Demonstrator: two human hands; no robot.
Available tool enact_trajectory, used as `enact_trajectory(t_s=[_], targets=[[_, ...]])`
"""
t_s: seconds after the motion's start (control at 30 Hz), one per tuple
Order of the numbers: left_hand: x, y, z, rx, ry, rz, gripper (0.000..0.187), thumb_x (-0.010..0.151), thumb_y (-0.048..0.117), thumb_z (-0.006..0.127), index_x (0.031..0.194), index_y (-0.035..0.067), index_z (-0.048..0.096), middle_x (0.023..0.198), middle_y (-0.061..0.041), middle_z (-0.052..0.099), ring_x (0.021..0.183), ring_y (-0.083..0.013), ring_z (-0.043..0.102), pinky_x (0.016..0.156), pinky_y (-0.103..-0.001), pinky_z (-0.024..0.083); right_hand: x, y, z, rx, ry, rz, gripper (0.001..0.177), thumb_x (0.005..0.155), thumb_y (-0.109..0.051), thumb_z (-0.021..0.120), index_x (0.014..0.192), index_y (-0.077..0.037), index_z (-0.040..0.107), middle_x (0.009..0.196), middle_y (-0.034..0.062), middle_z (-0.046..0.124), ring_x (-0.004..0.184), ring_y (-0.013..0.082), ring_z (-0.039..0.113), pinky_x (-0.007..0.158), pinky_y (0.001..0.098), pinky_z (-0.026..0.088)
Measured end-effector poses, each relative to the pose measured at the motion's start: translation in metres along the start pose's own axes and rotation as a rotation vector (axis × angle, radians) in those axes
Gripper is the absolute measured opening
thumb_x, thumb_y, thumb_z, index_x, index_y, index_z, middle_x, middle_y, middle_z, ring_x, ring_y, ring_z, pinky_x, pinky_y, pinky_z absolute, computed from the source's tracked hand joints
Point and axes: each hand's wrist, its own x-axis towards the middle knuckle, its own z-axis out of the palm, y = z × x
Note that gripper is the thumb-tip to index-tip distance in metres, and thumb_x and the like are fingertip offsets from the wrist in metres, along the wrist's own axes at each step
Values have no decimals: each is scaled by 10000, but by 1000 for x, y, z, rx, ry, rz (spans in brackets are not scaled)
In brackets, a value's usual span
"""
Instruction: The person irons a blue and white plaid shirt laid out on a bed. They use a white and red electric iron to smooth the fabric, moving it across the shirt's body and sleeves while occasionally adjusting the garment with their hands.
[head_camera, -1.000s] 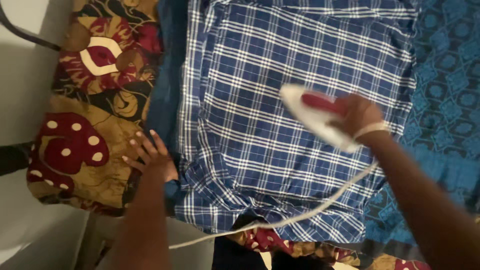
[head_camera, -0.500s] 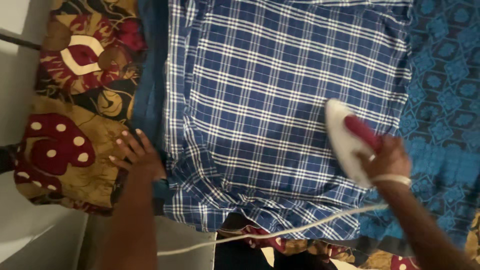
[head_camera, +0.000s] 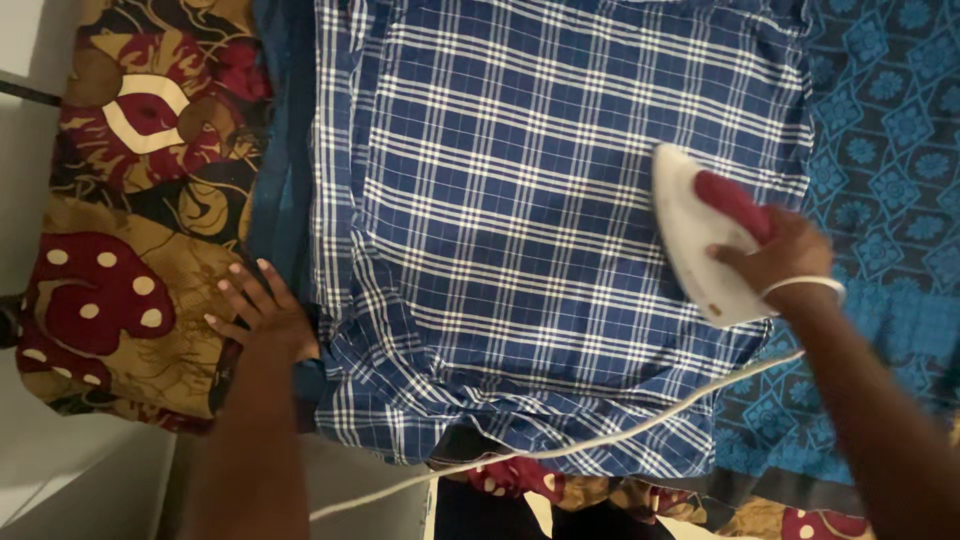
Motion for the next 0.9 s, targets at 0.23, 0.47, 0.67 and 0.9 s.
enact_trajectory(t_s=[0.23,0.47,0.67,0.9], targets=[[-8,1,-7,-18,-6,11,1654,658,442,974,1561,69,-362,1616,-270,-415,1511,-487,-331,1130,-796,-71,-63,-133,17,-300,-213,-400,494,784,-349,850,1222,-162,716,1124,125,666,834,287,732,728,398,629],[26,-14,58,171,773,112,1314,870,393,843,1711,-5,-85,1719,-342,-155,1574,-544,-95,1105,-815,7,-56,-245,29,-286,-69,-717,509,826,-339,825,1257,-115,671,1224,146,619,839,313,734,719,408,618],[20,-17,60,-48,612,177,1198,787,321,744,1661,33,-23,1706,-313,-68,1567,-556,-1,1092,-855,27,5,-318,27,-267,14,-574,629,796,-395,866,1307,-109,637,1210,196,603,909,366,719,737,455,603],[-18,-10,-9,-108,137,107,1351,734,244,820,1609,90,-197,1666,-268,-246,1521,-521,-180,1069,-818,-85,98,-347,36,-112,257,-645,694,712,-416,946,1288,-113,703,1151,207,701,982,383,697,871,475,549]])
